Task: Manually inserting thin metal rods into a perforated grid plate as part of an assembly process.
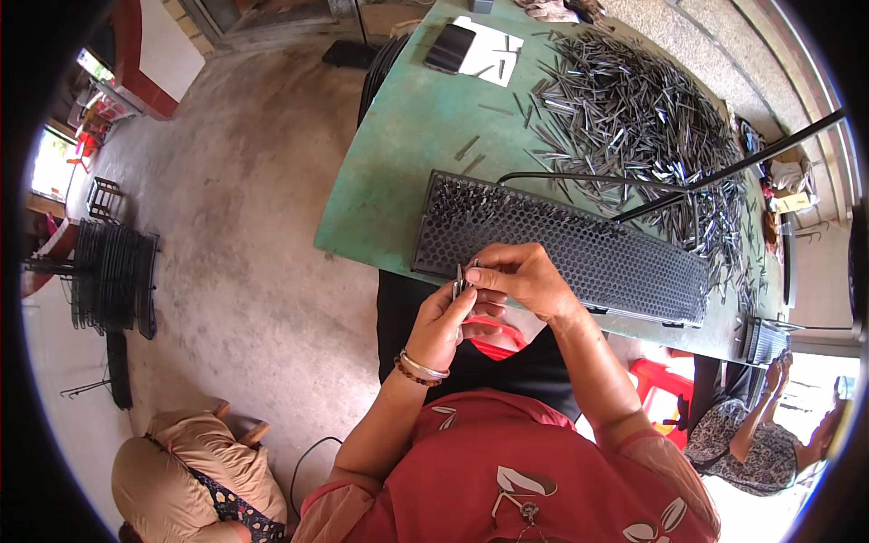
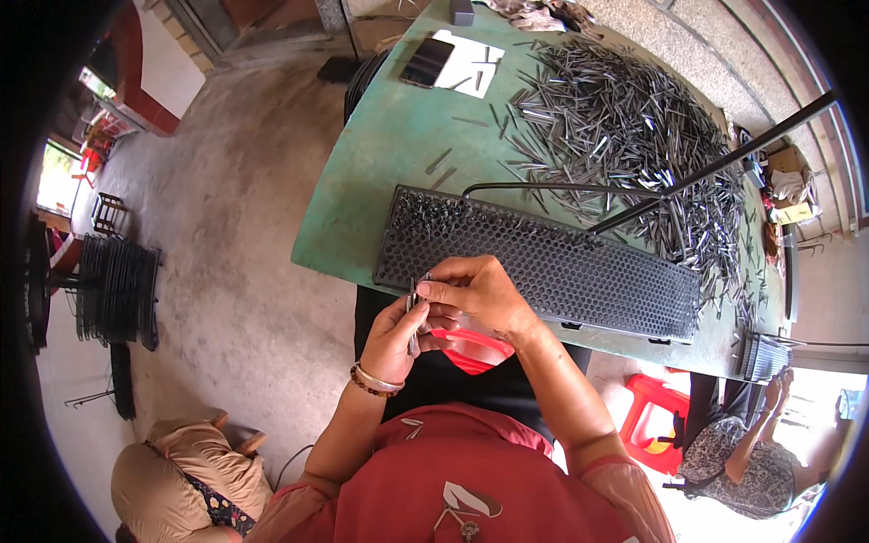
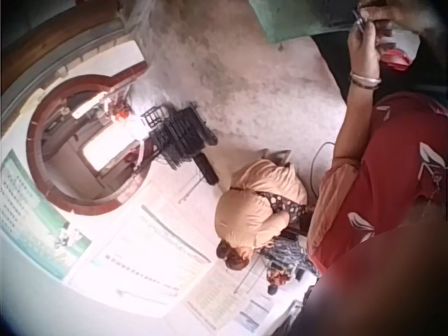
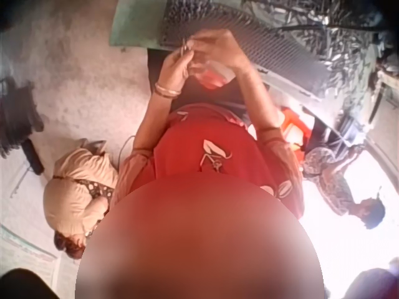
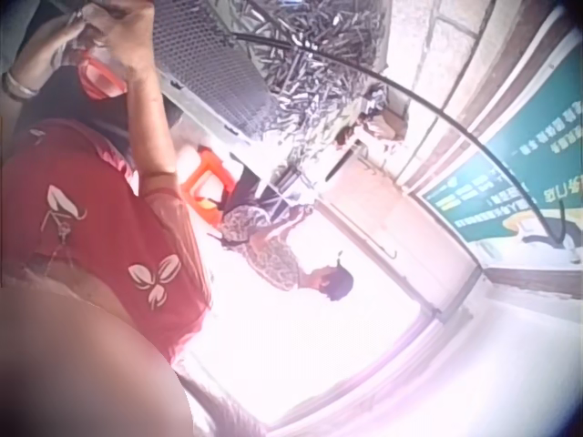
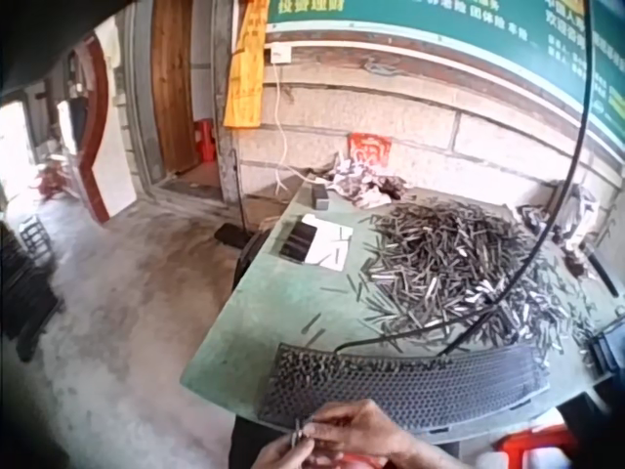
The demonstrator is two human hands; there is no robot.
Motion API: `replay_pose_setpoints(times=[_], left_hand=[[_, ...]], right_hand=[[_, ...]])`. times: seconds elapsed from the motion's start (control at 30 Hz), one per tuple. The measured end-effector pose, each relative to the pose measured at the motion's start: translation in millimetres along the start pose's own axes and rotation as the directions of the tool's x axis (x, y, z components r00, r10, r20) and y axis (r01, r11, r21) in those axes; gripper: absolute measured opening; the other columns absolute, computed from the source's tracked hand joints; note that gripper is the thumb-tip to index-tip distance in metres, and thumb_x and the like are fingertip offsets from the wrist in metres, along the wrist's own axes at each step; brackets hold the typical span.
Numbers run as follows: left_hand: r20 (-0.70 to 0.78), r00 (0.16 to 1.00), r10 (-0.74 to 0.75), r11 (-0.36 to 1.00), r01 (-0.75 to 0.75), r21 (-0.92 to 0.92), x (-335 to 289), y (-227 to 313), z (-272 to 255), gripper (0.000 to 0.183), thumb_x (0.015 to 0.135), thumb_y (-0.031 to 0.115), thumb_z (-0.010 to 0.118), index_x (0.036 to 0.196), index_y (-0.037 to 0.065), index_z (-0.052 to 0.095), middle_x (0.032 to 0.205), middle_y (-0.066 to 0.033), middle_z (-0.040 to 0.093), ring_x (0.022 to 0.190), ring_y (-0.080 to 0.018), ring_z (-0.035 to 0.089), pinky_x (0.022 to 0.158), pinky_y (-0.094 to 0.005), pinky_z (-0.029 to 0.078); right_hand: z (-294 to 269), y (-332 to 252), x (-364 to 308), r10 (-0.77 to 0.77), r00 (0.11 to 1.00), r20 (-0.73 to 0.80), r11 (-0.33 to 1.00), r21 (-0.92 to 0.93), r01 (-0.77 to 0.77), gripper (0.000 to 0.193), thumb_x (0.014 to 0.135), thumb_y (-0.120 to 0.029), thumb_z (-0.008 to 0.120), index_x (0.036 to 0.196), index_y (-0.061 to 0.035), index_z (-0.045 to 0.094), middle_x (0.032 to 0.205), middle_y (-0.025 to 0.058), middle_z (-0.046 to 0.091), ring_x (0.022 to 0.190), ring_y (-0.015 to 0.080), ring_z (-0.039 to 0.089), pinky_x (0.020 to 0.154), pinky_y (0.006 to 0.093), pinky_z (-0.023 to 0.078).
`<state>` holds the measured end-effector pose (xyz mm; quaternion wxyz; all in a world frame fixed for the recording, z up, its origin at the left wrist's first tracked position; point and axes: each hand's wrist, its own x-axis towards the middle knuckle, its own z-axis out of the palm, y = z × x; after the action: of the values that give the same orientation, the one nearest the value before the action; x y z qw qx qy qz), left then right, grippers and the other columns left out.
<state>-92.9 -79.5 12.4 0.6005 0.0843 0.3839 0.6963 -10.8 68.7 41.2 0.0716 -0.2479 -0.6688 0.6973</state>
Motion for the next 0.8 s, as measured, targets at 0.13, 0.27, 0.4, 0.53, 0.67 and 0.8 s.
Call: replay_pose_setpoints(times=[0.13,0.27,0.4,0.53,0.67,0.8], left_hand=[[-0.038,0.998,0.046,0.999,-0.045,0.03,-0.4,-0.6,-2.8,0.03,0.098,0.024,0.044,0.117,0.001,0.052,0.105,-0.0139,0.064,0.091,-0.0194,0.064,0.072,-0.032,0.057],[-0.108,0.992,0.059,0.998,-0.056,0.032,-0.1,-0.3,-3.8,0.032,0.099,0.026,0.045,0.117,0.002,0.054,0.102,-0.0137,0.065,0.089,-0.0183,0.064,0.07,-0.0302,0.056],[-0.158,0.985,0.062,0.998,-0.059,0.024,-0.7,-2.4,-8.0,0.031,0.098,0.025,0.046,0.116,0.002,0.054,0.101,-0.0139,0.065,0.088,-0.0188,0.064,0.07,-0.0306,0.056],[-0.128,0.991,0.03,0.999,-0.028,0.015,-2.3,-3.7,-9.0,0.03,0.097,0.024,0.047,0.116,0.001,0.054,0.102,-0.0153,0.065,0.088,-0.0202,0.065,0.071,-0.0333,0.057],[-0.121,0.992,0.016,1.0,-0.016,0.0,-2.0,-5.7,-10.4,0.03,0.097,0.023,0.047,0.116,0.001,0.054,0.102,-0.0165,0.064,0.088,-0.0214,0.065,0.071,-0.0352,0.057],[-0.134,0.991,0.006,1.0,-0.006,-0.004,-2.4,-6.4,-11.6,0.03,0.097,0.023,0.047,0.116,0.001,0.054,0.102,-0.0165,0.064,0.087,-0.0216,0.065,0.07,-0.0351,0.057]], right_hand=[[-2.0,-1.3,2.0,0.077,0.997,0.006,0.986,0.145,-0.077,0.018,0.084,-0.014,0.07,0.086,0.0036,0.069,0.075,0.0033,0.066,0.067,0.0075,0.057,0.059,0.0235,0.047],[-5.7,-1.6,6.3,0.003,0.993,-0.115,0.996,0.093,0.008,0.018,0.084,-0.013,0.07,0.093,0.0028,0.068,0.078,0.0042,0.067,0.071,0.0074,0.058,0.062,0.0227,0.048],[-8.2,-3.8,21.7,-0.251,0.891,-0.378,0.966,-0.151,0.208,0.02,0.084,-0.013,0.07,0.1,-0.0003,0.068,0.078,0.0035,0.066,0.07,0.0066,0.057,0.064,0.0232,0.047],[-13.2,-2.1,38.9,-0.433,0.829,-0.356,0.852,-0.462,0.246,0.02,0.081,-0.011,0.071,0.1,-0.0037,0.068,0.08,0.0039,0.068,0.071,0.0066,0.058,0.066,0.0243,0.048],[-14.8,4.5,43.7,-0.497,0.806,-0.321,0.804,-0.519,0.29,0.02,0.081,-0.01,0.071,0.099,-0.0028,0.068,0.08,0.0049,0.068,0.07,0.008,0.058,0.066,0.0245,0.048],[-11.2,5.2,45.0,-0.464,0.813,-0.353,0.837,-0.476,0.271,0.019,0.081,-0.01,0.071,0.098,-0.0025,0.067,0.081,0.0071,0.068,0.069,0.0107,0.06,0.066,0.0255,0.049]])
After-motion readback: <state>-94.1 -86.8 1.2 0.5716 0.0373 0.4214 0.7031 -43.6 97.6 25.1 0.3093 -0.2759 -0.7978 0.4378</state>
